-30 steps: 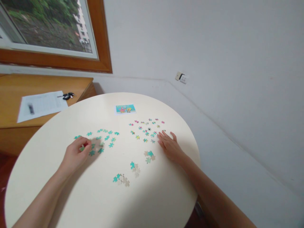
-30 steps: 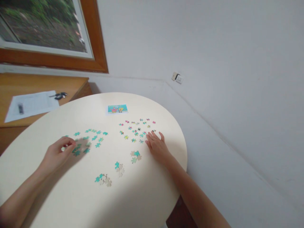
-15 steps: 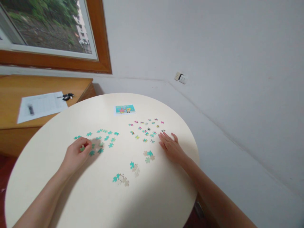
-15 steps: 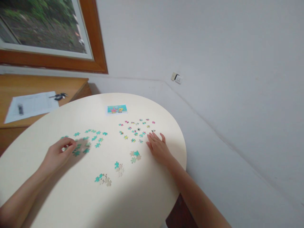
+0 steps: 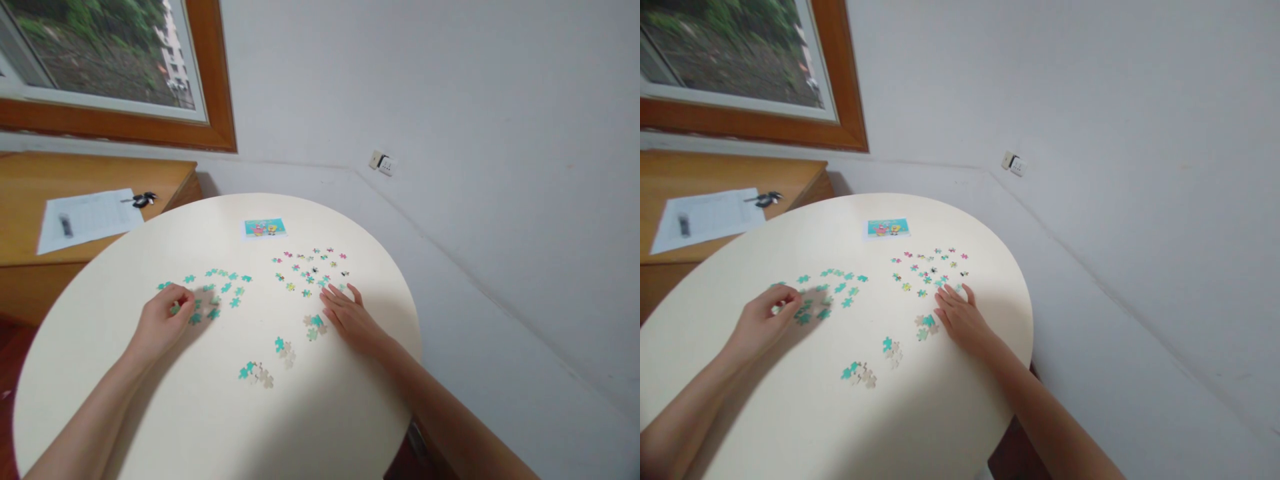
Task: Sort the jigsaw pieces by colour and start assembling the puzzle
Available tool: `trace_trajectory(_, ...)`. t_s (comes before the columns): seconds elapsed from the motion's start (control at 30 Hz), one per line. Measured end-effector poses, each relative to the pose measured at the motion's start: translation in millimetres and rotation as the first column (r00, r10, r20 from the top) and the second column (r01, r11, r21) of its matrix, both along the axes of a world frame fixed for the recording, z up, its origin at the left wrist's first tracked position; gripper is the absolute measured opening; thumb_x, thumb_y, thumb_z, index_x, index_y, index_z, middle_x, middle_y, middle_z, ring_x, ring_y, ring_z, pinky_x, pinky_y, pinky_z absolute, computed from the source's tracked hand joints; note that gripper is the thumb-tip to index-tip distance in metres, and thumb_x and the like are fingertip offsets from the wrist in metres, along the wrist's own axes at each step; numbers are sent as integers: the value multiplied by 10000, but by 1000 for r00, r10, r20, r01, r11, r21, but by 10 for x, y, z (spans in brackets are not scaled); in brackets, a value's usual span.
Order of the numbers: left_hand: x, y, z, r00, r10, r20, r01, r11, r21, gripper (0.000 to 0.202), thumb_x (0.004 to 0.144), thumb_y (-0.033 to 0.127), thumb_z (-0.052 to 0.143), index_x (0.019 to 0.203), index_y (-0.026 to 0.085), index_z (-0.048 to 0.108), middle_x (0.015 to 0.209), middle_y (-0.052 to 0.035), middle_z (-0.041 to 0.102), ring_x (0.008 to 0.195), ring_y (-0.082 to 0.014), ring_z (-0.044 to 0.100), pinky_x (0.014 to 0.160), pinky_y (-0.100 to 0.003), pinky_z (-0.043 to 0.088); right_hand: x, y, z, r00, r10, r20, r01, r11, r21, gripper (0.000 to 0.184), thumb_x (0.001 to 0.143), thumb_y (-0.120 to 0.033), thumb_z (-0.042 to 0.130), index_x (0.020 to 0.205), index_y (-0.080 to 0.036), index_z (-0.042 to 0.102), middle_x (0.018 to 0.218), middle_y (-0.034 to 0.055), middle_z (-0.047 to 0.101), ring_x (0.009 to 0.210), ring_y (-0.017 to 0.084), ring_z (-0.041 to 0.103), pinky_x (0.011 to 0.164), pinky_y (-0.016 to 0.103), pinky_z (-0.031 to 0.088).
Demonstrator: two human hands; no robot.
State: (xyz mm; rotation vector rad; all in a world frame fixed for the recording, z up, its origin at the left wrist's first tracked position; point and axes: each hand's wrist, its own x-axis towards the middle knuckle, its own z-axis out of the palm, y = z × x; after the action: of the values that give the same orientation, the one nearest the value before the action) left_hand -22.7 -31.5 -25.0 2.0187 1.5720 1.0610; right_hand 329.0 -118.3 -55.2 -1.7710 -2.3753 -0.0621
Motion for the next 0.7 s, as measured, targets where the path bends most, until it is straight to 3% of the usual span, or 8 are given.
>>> trace_trajectory(0.3,7,-11,-2,1000,6,18,-5,1000,-7,151,644,362,439,544,257,480,595,-29,519,609,-207,468,567,-343,375,16,-116,35,1000,-6,10,6,1000,-24,469,997,-272,203,1325,-186,527,1388,97,515,1348,202,398,1130,471,172)
trace_trajectory(0.5,4,-4,-5,1000,7,1,-7,1000,-10,154,641,368,443,546,256,486,600,-22,532,600,-196,466,573,-335,379,-105,13,80,999,33,5,-33,999,36,452,995,-275,226,1327,-191,521,1382,97,525,1347,193,399,1135,452,167)
trace_trajectory(0.7,-16,19,-40,1000,23,2,-23,1000,-13,161,635,380,439,546,255,485,603,-26,529,600,-203,468,580,-347,379,-290,158,111,995,88,-36,-89,996,-30,446,992,-267,233,1306,-181,538,1381,98,527,1357,204,382,1137,469,143)
